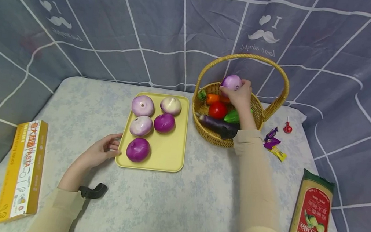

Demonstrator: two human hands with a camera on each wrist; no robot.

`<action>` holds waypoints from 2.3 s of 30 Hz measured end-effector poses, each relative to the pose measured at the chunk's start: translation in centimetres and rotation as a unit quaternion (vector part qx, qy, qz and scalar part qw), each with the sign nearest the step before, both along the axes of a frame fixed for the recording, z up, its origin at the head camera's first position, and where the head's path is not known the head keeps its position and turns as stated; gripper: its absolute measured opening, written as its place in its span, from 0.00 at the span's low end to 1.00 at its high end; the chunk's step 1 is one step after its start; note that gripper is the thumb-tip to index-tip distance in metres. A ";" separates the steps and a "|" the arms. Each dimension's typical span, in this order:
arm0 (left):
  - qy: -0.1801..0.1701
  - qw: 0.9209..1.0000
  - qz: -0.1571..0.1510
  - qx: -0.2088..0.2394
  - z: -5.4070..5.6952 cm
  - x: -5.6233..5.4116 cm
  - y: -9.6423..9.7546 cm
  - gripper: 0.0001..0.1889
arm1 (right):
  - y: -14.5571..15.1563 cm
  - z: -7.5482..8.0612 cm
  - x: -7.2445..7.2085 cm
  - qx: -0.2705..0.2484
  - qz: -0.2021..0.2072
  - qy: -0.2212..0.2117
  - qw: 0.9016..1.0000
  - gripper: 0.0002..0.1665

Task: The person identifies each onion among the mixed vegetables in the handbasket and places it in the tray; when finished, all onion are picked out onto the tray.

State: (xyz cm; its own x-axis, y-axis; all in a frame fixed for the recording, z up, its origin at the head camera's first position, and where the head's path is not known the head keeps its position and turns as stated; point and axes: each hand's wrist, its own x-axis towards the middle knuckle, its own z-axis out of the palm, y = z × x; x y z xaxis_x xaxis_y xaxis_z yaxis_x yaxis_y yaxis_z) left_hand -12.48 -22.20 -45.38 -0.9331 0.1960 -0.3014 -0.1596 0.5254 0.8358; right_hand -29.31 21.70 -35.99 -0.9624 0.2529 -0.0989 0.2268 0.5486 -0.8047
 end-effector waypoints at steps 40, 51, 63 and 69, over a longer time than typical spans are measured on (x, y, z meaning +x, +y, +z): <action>0.006 1.000 -0.004 -0.003 0.4 0.1 0.2 0.33 | -12.7 -7.0 16.1 0.002 0.280 0.015 0.960 0.51; 0.007 1.000 -0.001 -0.009 0.4 0.2 0.1 0.33 | -13.2 -7.8 16.3 0.011 0.281 0.012 0.960 0.53; -0.002 1.000 0.001 -0.016 0.5 0.4 0.0 0.33 | -13.1 -7.6 16.8 0.008 0.274 -0.007 0.962 0.59; -0.001 0.999 -0.003 -0.038 2.8 0.4 -0.1 0.33 | -10.6 -5.2 16.8 0.004 0.253 0.026 0.967 0.53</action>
